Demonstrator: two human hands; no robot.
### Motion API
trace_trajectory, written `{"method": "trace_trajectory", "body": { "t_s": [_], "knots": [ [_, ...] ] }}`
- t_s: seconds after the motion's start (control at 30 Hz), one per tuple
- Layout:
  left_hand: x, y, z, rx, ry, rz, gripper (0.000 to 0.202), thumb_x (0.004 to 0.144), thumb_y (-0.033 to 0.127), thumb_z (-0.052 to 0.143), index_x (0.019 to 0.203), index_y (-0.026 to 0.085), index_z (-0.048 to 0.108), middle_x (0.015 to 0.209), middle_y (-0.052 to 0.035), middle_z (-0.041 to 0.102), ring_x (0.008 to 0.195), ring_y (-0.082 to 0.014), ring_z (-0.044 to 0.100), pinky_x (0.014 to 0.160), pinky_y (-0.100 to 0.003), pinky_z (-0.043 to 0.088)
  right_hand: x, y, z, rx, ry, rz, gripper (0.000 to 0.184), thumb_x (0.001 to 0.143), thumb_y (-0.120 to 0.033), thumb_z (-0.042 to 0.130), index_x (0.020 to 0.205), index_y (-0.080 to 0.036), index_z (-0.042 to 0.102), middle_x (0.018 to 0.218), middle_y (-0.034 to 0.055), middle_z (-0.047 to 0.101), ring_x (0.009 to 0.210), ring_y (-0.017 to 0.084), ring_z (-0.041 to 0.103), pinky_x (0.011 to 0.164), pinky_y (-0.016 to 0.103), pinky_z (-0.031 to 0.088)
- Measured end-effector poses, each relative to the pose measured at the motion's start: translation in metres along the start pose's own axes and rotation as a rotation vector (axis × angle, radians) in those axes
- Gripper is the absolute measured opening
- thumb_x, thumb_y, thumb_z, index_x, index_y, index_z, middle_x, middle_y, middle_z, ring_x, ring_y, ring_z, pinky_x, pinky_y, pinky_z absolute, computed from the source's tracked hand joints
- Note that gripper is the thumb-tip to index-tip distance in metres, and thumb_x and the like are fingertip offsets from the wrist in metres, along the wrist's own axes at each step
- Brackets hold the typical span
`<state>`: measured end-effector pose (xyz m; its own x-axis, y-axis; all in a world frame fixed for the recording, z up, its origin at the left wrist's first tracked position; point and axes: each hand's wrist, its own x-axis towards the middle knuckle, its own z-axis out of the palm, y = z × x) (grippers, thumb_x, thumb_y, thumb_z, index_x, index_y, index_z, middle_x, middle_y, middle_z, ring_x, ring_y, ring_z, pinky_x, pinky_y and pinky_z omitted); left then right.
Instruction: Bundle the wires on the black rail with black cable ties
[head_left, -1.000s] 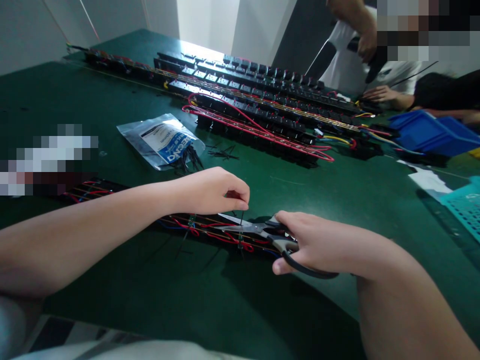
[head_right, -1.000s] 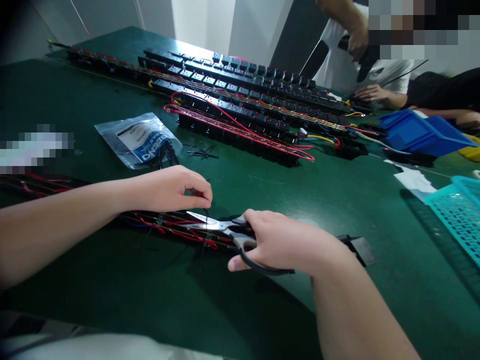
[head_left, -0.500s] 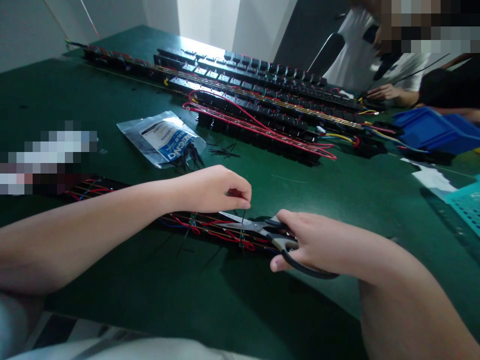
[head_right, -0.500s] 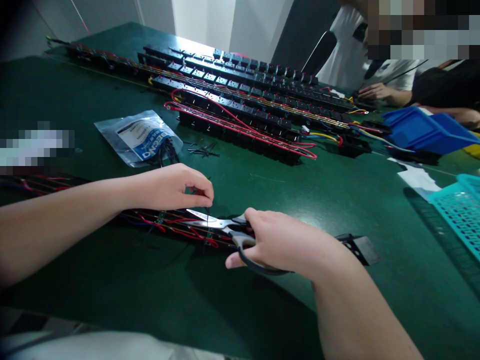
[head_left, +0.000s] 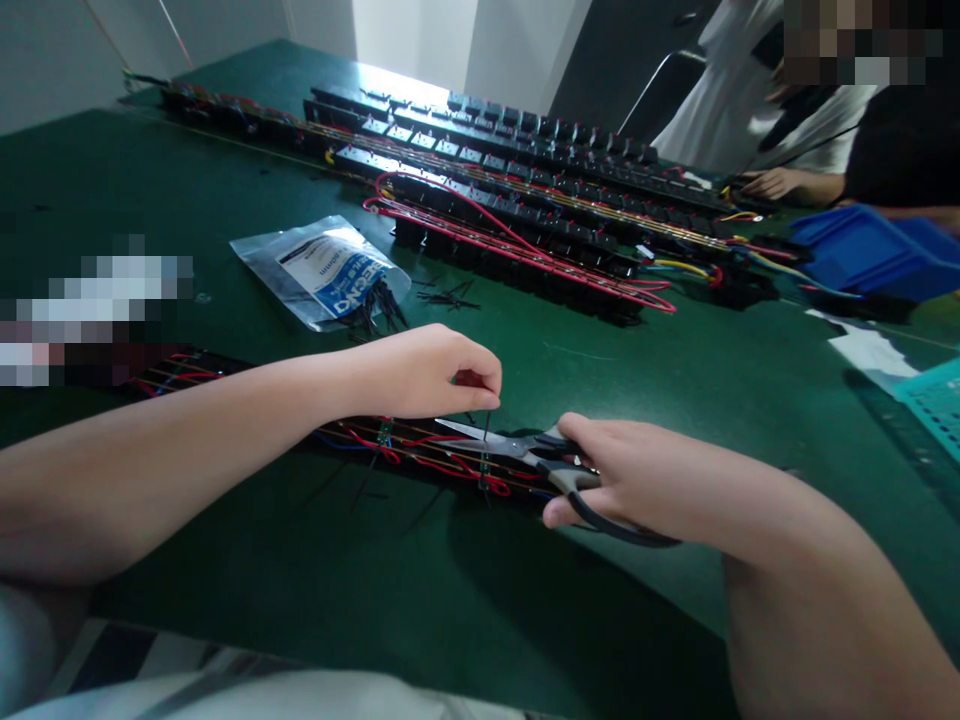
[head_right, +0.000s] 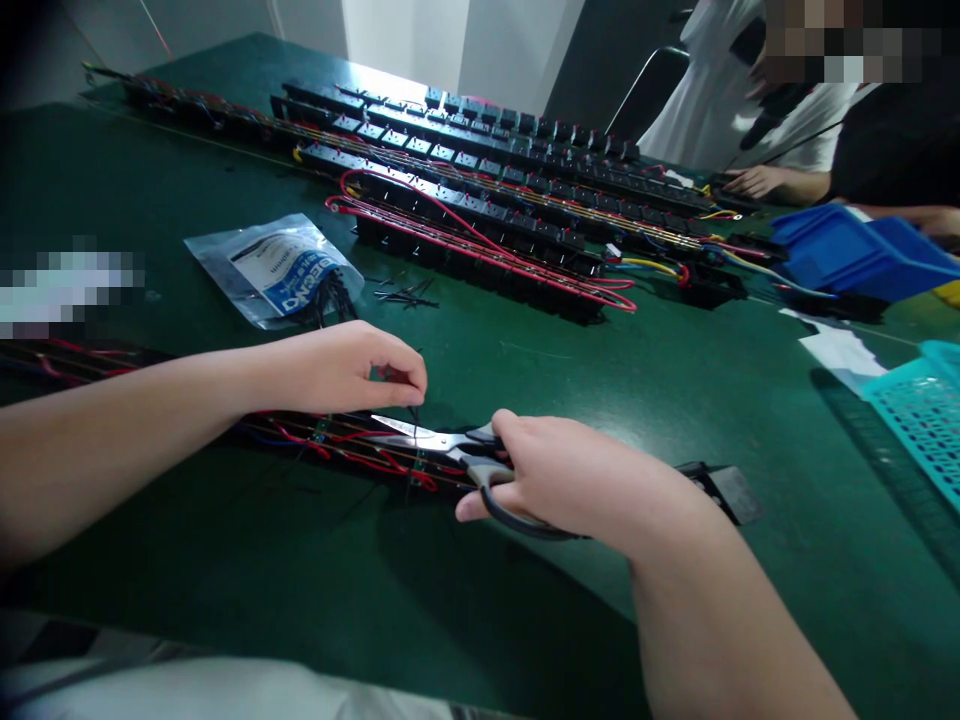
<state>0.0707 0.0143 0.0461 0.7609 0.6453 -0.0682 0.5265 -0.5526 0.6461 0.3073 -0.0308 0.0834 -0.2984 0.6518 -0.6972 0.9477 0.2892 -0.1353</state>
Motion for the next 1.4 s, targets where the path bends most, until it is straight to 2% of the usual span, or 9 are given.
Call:
{"method": "trace_trajectory", "body": {
  "t_s": [0.6,0.93,1.13,1.23,1.4],
  "knots": [
    [0.002,-0.009,0.002,0.001,0.019,0.02,0.019,0.093,0.034,0.057,0.089,0.021,0.071,0.085,0.0041,0.07,0.074,-0.0101,0.061,0.065,-0.023,0.039,0.011,0.012,0.004,-0.074,0.083,-0.041,0.06,0.066,-0.076,0.069,0.094,-0.024,0.057,0.09,0.0041,0.068,0.075,0.025,0.063,0.057,0.03,0.039],
    [0.002,-0.009,0.001,-0.008,0.026,-0.012,0.021,0.092,0.035,0.058,0.091,0.02,0.073,0.086,0.0032,0.072,0.074,-0.0108,0.063,0.064,-0.023,0.041,0.012,0.01,0.003,-0.072,0.091,-0.036,0.058,0.065,-0.072,0.073,0.094,-0.024,0.058,0.091,0.0038,0.069,0.075,0.024,0.063,0.057,0.029,0.038],
    [0.002,-0.008,0.0,-0.027,0.033,-0.026,0.02,0.091,0.034,0.059,0.091,0.02,0.073,0.086,0.0036,0.073,0.075,-0.0106,0.064,0.066,-0.023,0.043,0.014,0.013,0.0,-0.077,0.08,-0.05,0.053,0.069,-0.069,0.071,0.094,-0.024,0.059,0.09,0.0046,0.069,0.074,0.025,0.063,0.057,0.03,0.039],
    [0.002,-0.008,0.0,-0.037,0.033,-0.038,0.02,0.09,0.035,0.06,0.092,0.02,0.073,0.087,0.003,0.073,0.075,-0.0112,0.064,0.067,-0.023,0.044,0.014,0.013,-0.003,-0.062,0.075,-0.061,0.055,0.069,-0.071,0.069,0.096,-0.024,0.06,0.091,0.0054,0.069,0.076,0.025,0.064,0.057,0.03,0.04],
    [0.002,-0.008,0.0,-0.042,0.056,-0.066,0.024,0.091,0.038,0.058,0.093,0.02,0.073,0.087,0.0016,0.073,0.076,-0.0124,0.063,0.067,-0.024,0.042,0.009,0.01,-0.006,0.028,0.039,-0.074,0.065,0.063,-0.075,0.073,0.099,-0.024,0.06,0.094,0.0052,0.069,0.078,0.025,0.064,0.057,0.029,0.04]
  ]
}}
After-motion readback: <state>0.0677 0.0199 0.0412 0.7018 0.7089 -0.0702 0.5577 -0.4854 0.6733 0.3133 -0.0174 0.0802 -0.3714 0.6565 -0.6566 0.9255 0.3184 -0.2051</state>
